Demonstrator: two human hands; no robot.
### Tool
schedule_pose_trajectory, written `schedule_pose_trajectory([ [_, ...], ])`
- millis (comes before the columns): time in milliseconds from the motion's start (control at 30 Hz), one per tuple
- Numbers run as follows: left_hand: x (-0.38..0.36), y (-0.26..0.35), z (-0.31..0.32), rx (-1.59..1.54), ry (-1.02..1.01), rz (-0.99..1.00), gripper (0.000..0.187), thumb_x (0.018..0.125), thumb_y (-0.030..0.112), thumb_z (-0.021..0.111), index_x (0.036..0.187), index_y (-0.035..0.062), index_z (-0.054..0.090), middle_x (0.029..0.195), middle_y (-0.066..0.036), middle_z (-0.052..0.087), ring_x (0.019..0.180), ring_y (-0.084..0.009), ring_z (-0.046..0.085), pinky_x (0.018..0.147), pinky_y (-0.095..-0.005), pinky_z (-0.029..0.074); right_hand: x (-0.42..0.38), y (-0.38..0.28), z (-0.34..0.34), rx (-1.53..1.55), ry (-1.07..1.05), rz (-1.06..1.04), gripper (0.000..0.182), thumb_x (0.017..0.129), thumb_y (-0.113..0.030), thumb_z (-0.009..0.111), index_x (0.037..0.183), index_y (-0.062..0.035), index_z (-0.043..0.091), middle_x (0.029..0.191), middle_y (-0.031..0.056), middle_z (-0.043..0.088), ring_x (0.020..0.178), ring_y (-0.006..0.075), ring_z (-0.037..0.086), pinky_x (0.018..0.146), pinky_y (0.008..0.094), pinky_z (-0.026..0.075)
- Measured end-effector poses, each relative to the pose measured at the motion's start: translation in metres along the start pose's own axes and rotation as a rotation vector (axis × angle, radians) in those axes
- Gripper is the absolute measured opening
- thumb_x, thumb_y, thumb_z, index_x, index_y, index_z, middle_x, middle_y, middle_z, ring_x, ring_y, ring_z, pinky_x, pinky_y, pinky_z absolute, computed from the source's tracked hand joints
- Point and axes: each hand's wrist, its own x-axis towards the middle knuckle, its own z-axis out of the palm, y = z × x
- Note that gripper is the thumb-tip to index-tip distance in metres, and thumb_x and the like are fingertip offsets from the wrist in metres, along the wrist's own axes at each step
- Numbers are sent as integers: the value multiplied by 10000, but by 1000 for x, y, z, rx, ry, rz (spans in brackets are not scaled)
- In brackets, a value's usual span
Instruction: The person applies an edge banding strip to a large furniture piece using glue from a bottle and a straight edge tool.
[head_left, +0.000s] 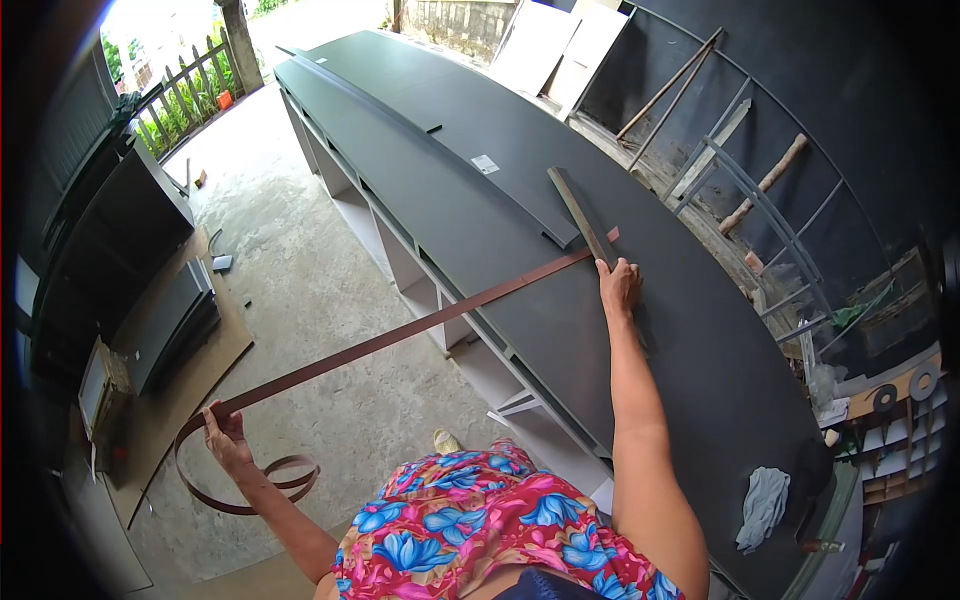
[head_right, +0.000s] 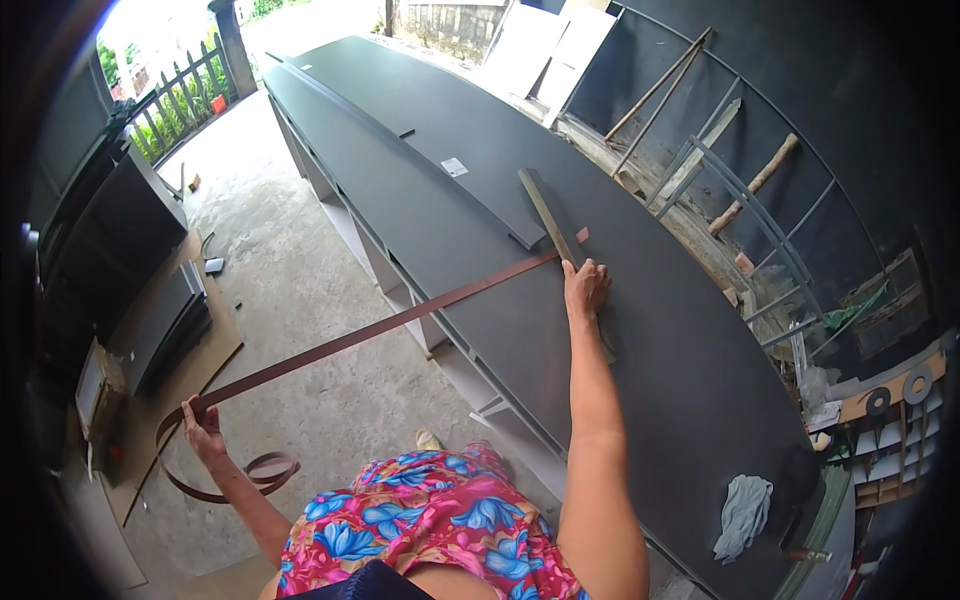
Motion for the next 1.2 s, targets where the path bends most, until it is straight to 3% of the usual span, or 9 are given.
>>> schedule_pose_trajectory([
  [200,8,-5,-4,-8,13,-20,252,912,293,543,903,58,635,738,-36,650,585,-120,605,609,-245,514,17,-25,6,158,-37,45,455,811,-450,602,922,-9,610,990,201,599,948,376,568,754,452,499],
  [400,3,-7,7,9,28,8,260,911,294,543,900,50,631,722,-38,643,583,-115,608,604,-237,520,39,-26,12,340,-55,13,493,818,-480,574,795,8,635,758,162,647,727,353,613,632,420,461],
  [567,-4,-12,26,28,-12,15,271,915,294,537,900,41,631,718,-41,643,587,-114,614,596,-237,530,36,-16,-21,566,-65,-71,477,843,-435,585,909,33,646,680,108,605,641,212,580,603,346,444],
  [667,-10,-13,41,55,-19,35,277,921,291,527,898,37,634,713,-44,644,589,-115,616,596,-238,532,24,-4,-41,673,40,-125,454,856,-412,573,877,39,626,688,142,596,663,264,587,623,377,441],
  [700,-11,-13,44,66,-22,43,279,923,290,523,898,35,635,711,-45,644,589,-116,617,597,-237,533,19,0,-58,637,-79,-78,439,862,-395,576,963,29,628,779,148,617,751,259,603,679,368,458],
  [900,-20,-15,65,123,-37,79,292,931,292,506,890,34,637,705,-48,643,579,-117,613,585,-237,528,-16,40,-90,589,75,-83,482,862,-423,575,1087,3,596,1010,162,592,933,291,585,792,381,466],
  [1033,-21,-16,71,152,-42,113,301,933,297,502,887,32,636,705,-51,639,574,-118,609,578,-235,524,-25,80,-87,464,113,48,486,862,-427,568,1093,0,589,996,169,591,938,311,576,779,403,466],
  [1200,-26,-16,74,152,-24,110,306,935,298,498,886,27,631,708,-55,636,571,-122,606,579,-236,524,-39,132,-63,-22,110,262,462,827,-430,602,1051,-27,601,992,152,587,904,329,568,765,422,468],
])
